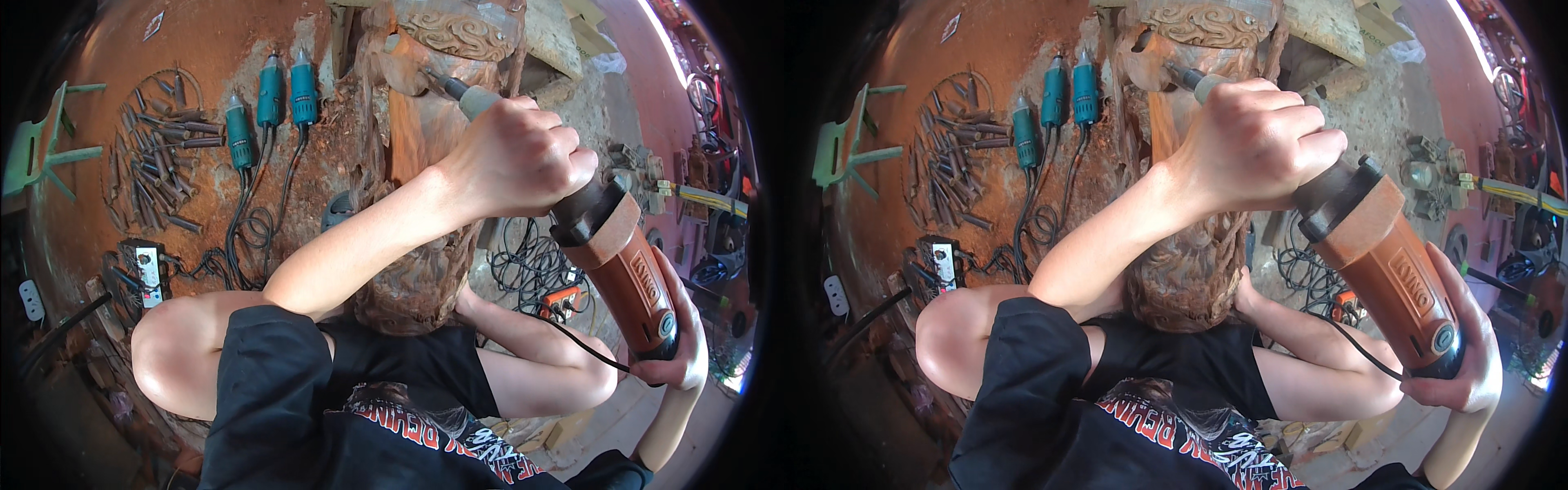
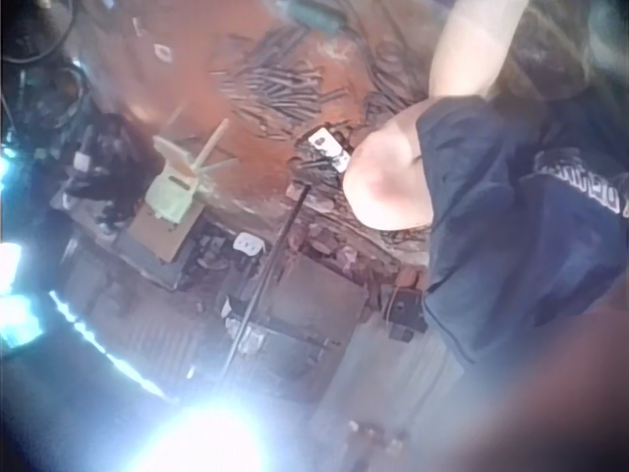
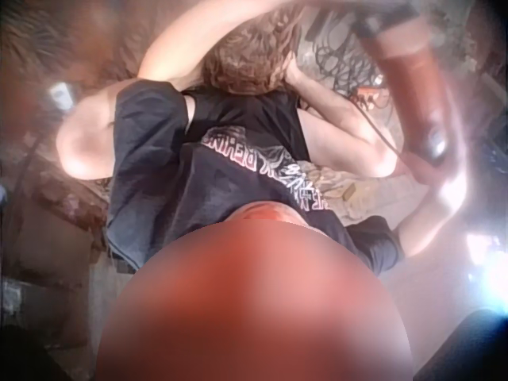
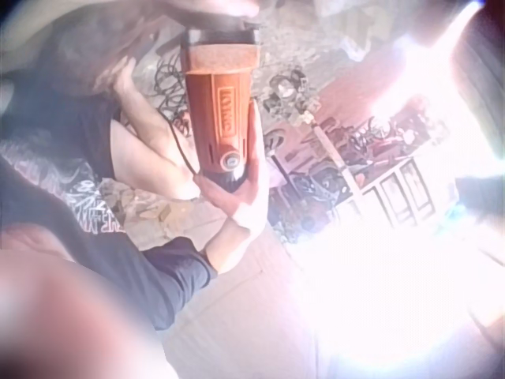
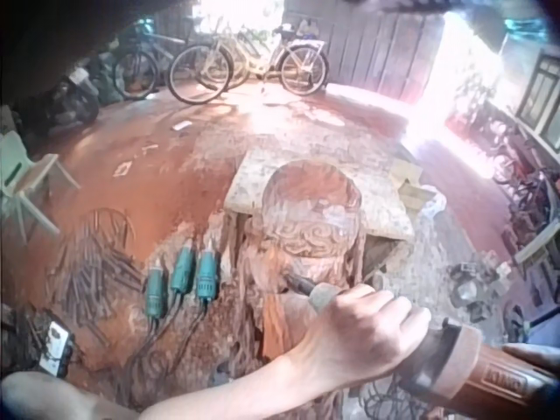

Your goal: The person is carving a wooden sculpture using a rotary tool. They are seated on the floor, holding the tool with both hands and carefully shaping the wood. The person switches to a different rotary tool towards the end of the clip.

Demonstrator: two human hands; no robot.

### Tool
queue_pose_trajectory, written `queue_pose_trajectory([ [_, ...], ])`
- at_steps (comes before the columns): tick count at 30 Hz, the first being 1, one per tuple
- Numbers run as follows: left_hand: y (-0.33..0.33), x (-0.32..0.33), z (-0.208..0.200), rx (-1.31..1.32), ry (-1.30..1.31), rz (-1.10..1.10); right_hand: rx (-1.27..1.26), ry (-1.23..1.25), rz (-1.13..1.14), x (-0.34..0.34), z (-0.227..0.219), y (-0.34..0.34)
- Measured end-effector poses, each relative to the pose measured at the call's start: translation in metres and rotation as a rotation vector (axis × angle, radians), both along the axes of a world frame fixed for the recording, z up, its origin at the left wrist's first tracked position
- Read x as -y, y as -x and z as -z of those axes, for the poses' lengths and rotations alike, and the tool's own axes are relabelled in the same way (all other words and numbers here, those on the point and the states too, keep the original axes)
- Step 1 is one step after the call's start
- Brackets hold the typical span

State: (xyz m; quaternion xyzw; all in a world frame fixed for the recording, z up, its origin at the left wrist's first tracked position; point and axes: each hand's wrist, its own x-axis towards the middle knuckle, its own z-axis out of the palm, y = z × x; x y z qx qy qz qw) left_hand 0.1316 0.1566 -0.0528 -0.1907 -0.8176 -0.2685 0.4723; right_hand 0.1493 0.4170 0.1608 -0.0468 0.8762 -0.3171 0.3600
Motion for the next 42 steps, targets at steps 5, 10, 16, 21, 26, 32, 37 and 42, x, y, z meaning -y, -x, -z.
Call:
queue_pose_trajectory([
  [5, 0.0, -0.001, 0.001, -0.012, -0.013, 0.01, 0.019, 0.023, 0.017, 0.002, -0.001, -0.002],
  [10, -0.002, 0.002, -0.001, -0.005, 0.007, -0.02, 0.017, 0.036, 0.048, 0.008, 0.0, -0.001],
  [16, 0.0, 0.006, -0.001, -0.043, 0.003, -0.033, 0.03, 0.026, 0.058, 0.015, -0.003, -0.002],
  [21, -0.005, 0.004, -0.002, -0.018, 0.003, -0.016, 0.069, 0.102, 0.161, 0.011, 0.0, -0.013],
  [26, -0.007, -0.005, -0.003, -0.031, -0.011, 0.025, 0.063, 0.14, 0.175, 0.0, -0.001, -0.028],
  [32, -0.009, -0.002, -0.002, -0.034, -0.002, 0.03, 0.038, 0.112, 0.165, 0.005, -0.004, -0.033],
  [37, -0.006, -0.001, -0.001, -0.026, 0.002, 0.041, 0.041, 0.1, 0.17, 0.009, -0.005, -0.033],
  [42, -0.007, 0.001, -0.002, -0.024, -0.01, 0.034, 0.036, 0.077, 0.168, 0.013, -0.006, -0.033],
])
